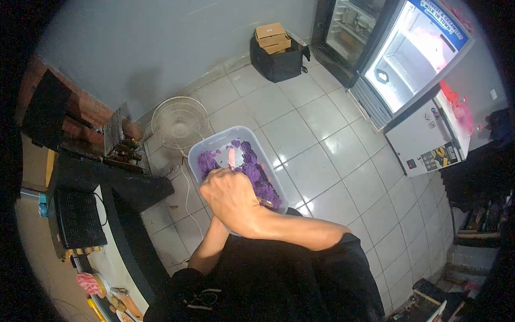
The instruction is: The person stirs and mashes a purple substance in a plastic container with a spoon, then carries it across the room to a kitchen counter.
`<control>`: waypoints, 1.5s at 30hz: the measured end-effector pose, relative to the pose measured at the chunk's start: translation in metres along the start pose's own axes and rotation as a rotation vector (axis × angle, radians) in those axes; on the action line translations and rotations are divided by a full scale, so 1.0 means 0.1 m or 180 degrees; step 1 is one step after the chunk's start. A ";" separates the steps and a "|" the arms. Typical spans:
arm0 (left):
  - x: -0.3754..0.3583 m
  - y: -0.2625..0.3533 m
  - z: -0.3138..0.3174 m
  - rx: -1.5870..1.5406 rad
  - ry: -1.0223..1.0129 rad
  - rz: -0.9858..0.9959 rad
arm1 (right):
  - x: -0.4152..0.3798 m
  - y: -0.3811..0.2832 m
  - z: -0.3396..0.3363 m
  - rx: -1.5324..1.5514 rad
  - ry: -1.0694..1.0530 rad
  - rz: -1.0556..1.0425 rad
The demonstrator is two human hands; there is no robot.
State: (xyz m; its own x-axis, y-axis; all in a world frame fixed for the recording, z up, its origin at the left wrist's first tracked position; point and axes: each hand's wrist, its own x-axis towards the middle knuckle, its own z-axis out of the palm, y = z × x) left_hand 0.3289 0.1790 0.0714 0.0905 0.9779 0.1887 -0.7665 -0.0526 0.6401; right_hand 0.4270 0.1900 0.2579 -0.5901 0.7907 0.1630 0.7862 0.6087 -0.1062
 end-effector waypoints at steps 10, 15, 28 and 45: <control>-0.03 0.00 -0.02 -0.0023 0.0164 -0.0181 | -0.05 0.03 0.00 0.0061 0.0103 -0.0405; 0.00 0.04 0.05 -0.0097 0.0185 -0.0327 | -0.11 0.05 0.03 0.0057 -0.0018 -0.0734; 0.12 -0.03 0.24 -0.0696 0.0323 -0.0605 | -0.21 0.41 -0.25 0.0201 -0.0381 0.0284; -0.03 0.29 0.60 0.2812 0.0205 -0.0423 | -0.13 0.16 0.03 0.0074 0.0184 -0.1070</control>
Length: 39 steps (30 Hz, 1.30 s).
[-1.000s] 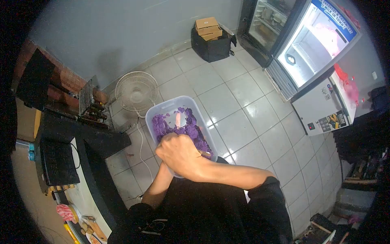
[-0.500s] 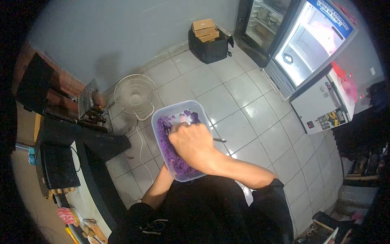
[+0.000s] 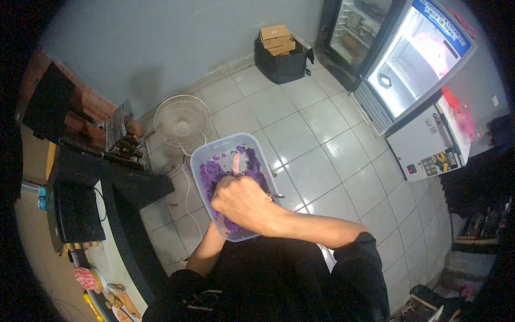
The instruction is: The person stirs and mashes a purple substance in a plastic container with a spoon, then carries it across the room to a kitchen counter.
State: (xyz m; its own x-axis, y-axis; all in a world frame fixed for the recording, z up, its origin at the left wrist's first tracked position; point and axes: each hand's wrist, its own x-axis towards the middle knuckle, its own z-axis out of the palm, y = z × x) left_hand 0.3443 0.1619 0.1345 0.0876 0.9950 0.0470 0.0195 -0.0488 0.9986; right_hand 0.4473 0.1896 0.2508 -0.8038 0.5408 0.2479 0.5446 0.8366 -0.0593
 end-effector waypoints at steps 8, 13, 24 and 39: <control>0.07 -0.03 -0.09 -0.2831 -0.0565 -0.0366 | -0.22 0.04 -0.11 0.0120 -0.0258 0.0105; 0.11 0.01 -0.13 -0.3545 -0.0787 -0.0465 | -0.26 0.03 -0.30 0.0025 -0.0232 0.0788; 0.10 0.01 -0.04 -0.4280 -0.1045 -0.0504 | -0.16 -0.06 -0.05 0.0241 -0.0229 0.0178; 0.16 0.18 -0.13 -0.4425 -0.0737 -0.0393 | -0.20 0.17 -0.39 0.0380 -0.0579 0.1038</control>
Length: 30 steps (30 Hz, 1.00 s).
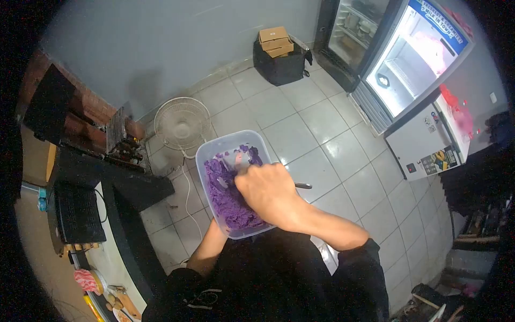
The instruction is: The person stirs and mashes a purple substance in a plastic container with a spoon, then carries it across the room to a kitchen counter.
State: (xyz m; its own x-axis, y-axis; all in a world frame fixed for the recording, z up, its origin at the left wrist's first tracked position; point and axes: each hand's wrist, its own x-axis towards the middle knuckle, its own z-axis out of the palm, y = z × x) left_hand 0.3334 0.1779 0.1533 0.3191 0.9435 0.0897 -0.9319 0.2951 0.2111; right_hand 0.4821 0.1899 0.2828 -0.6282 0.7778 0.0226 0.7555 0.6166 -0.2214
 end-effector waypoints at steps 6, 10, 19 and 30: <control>-0.05 -0.09 -0.31 0.0110 0.0562 0.0291 | 0.16 -0.04 0.23 0.0347 0.0088 -0.0189; 0.01 -0.07 -0.23 0.0050 0.0388 0.0161 | 0.18 -0.09 0.25 0.0338 0.0075 -0.0424; 0.02 -0.03 0.01 0.0054 0.0009 -0.0232 | 0.10 -0.09 0.30 0.0259 -0.0096 -0.0833; 0.01 -0.01 0.01 0.0099 -0.0060 -0.0245 | -0.18 0.08 -0.22 0.0529 -0.0502 -0.0492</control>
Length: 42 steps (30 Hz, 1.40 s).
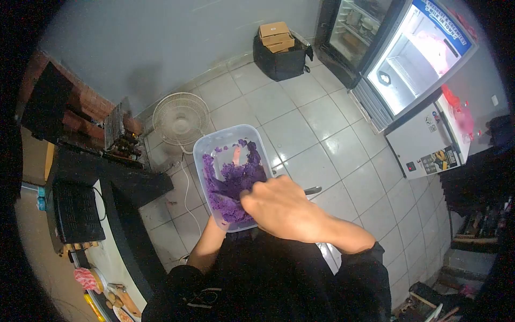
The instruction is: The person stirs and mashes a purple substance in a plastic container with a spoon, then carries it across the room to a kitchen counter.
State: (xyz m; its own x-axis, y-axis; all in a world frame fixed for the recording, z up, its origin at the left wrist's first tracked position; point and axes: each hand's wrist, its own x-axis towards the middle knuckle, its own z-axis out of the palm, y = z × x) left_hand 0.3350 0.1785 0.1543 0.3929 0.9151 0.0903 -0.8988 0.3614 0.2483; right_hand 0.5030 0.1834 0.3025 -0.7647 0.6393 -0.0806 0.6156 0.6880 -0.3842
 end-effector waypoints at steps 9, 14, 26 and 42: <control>0.01 -0.05 -0.11 0.0162 0.0189 0.0118 | 0.31 0.18 0.34 0.0001 0.0423 0.0002; -0.05 -0.12 -0.22 0.0120 0.0442 0.0337 | 0.45 0.29 0.29 -0.0270 0.0707 0.0230; -0.03 -0.10 -0.37 0.0226 0.0500 0.0618 | 0.05 0.36 0.12 0.0469 0.0939 0.0387; -0.07 -0.22 -0.51 0.0367 0.0597 0.0658 | 0.05 0.21 0.25 0.0600 0.0816 0.0585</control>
State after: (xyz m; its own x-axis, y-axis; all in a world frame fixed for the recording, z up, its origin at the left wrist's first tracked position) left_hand 0.3416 0.1730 0.0995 0.1514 0.9881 -0.0267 -0.9237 0.1510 0.3520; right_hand 0.5077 0.1921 0.2707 -0.5575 0.8280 0.0599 0.6742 0.4937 -0.5494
